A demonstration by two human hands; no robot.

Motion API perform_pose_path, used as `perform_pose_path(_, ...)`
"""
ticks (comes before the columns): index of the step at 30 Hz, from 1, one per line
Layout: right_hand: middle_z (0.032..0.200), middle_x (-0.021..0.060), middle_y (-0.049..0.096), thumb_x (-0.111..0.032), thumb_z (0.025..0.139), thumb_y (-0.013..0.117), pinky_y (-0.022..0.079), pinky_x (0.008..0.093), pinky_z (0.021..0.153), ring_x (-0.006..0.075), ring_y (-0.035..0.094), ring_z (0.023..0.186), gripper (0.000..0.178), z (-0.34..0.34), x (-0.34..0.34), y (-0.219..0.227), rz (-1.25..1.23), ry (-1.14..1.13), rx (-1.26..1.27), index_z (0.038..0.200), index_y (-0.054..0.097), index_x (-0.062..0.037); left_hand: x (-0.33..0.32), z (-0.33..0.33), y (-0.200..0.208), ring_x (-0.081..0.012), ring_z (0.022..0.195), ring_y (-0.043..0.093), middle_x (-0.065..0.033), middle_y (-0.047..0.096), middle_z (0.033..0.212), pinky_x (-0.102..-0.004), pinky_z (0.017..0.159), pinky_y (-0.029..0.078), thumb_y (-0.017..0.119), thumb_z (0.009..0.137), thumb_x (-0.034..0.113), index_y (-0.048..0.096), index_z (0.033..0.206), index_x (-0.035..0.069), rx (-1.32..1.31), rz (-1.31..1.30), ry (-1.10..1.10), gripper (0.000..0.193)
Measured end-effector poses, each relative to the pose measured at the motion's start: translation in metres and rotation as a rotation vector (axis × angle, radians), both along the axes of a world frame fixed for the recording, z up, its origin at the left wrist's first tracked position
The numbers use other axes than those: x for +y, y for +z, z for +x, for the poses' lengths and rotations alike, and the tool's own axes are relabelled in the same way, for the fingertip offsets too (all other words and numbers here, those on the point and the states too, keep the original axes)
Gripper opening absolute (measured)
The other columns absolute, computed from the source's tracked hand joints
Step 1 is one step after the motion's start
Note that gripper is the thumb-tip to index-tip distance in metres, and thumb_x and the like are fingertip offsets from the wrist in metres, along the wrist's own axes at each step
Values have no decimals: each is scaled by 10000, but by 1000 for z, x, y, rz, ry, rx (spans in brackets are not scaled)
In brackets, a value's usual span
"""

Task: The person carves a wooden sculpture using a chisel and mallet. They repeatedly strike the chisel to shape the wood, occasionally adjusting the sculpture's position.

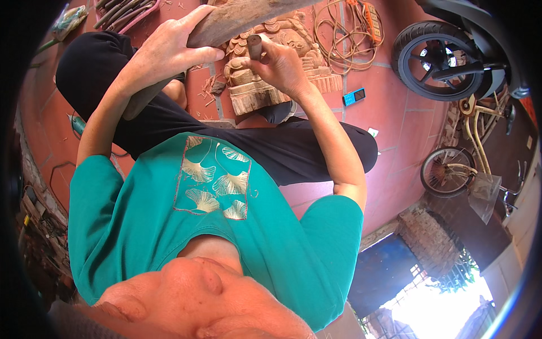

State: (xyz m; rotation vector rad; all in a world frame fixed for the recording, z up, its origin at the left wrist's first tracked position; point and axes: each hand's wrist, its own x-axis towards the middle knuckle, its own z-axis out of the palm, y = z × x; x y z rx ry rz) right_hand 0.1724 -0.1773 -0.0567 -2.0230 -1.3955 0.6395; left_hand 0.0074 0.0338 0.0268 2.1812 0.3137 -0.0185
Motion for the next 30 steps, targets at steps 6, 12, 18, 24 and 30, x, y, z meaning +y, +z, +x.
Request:
perform_pose_path(6, 789, 100, 714, -279, 846, 829, 557, 350, 638, 233, 734, 733, 301, 0, 1, -3, 15, -4, 18, 938, 643, -62, -4, -4, -13, -400, 755, 681, -266, 656, 827, -434, 730, 518, 783, 824, 317, 515, 1323, -6, -129, 10, -72, 653)
perform_pose_path(12, 775, 124, 700, -311, 832, 833, 555, 388, 631, 274, 733, 708, 328, 1, 1, -9, 9, 6, -44, 917, 644, -56, -10, -5, -22, -447, 785, 670, -284, 658, 844, -451, 733, 521, 765, 834, 262, 504, 1320, 17, -144, 84, -114, 604)
perform_pose_path(18, 751, 123, 695, -299, 833, 832, 549, 387, 628, 257, 732, 694, 311, 0, 6, -1, 59, -21, 42, 880, 650, -52, -8, -5, -10, -477, 843, 667, -312, 660, 888, -481, 733, 516, 738, 845, 249, 475, 1327, 19, -179, -61, -79, 595)
perform_pose_path(24, 730, 118, 686, -289, 832, 832, 542, 378, 628, 255, 724, 687, 273, 2, 3, -5, -30, -30, 62, 867, 672, -70, -7, -7, -24, -476, 837, 663, -298, 657, 868, -507, 722, 492, 742, 845, 287, 478, 1304, 19, -85, 113, -128, 593)
perform_pose_path(30, 774, 59, 682, -216, 875, 822, 540, 295, 608, 130, 692, 676, 244, -6, 8, 7, 85, 110, -56, 941, 659, -47, 0, -7, -16, -457, 811, 668, -296, 646, 856, -474, 710, 501, 760, 851, 327, 484, 1314, 6, -66, 67, -70, 628)
